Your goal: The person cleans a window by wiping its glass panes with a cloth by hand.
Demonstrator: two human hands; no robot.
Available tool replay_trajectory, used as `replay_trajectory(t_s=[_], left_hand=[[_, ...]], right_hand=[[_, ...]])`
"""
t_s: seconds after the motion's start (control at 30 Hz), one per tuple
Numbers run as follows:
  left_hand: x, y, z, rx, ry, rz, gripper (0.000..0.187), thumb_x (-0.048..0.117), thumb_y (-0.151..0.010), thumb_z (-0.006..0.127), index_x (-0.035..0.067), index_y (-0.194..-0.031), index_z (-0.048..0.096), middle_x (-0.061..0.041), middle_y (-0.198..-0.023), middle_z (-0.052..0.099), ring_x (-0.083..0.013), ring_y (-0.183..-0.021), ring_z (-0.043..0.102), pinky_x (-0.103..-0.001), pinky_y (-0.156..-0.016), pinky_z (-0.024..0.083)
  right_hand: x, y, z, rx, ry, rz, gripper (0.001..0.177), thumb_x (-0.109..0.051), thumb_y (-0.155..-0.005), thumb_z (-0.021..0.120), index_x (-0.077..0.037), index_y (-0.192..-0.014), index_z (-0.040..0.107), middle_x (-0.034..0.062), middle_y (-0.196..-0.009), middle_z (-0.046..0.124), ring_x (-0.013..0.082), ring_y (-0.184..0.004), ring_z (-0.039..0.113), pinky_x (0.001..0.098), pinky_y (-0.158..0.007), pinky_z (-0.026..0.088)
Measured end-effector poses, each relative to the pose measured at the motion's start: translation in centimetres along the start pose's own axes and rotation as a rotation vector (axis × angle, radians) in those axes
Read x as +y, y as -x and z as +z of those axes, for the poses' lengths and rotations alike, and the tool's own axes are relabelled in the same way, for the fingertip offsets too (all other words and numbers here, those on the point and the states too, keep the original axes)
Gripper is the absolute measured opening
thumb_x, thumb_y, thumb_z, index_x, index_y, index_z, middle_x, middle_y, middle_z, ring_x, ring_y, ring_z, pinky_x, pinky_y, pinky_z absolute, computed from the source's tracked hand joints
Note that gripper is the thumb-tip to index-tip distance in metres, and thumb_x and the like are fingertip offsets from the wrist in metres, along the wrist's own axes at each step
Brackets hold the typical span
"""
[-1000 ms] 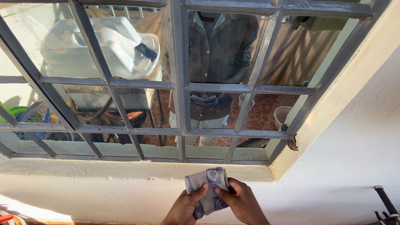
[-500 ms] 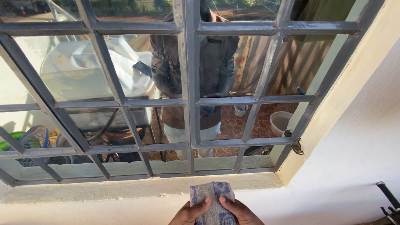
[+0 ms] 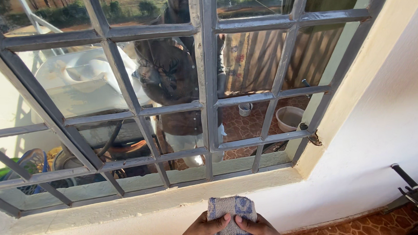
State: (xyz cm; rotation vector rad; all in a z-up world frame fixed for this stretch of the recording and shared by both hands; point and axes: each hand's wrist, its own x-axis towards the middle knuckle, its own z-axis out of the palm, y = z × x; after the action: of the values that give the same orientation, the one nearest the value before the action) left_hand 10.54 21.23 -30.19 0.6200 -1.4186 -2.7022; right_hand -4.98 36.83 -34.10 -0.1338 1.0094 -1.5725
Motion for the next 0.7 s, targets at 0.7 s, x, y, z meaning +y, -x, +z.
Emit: replay_trajectory(t_s=[0.7], left_hand=[[4.8,-1.7,5.9,0.267,-0.122,0.248,0.056,0.033,-0.093,0.064,0.005,-0.141,0.056,-0.013,-0.115,0.077,-0.0211,-0.107,0.073,-0.038,-0.097,0.059]], right_hand=[[-28.4,-1.0,6.9,0.595,0.808,-1.677,0.054,-0.029,-0.114,0.056,0.001,-0.156,0.043,0.0142,-0.152,0.060,0.0270,-0.136,0.060,0.0433,-0.120,0.044]])
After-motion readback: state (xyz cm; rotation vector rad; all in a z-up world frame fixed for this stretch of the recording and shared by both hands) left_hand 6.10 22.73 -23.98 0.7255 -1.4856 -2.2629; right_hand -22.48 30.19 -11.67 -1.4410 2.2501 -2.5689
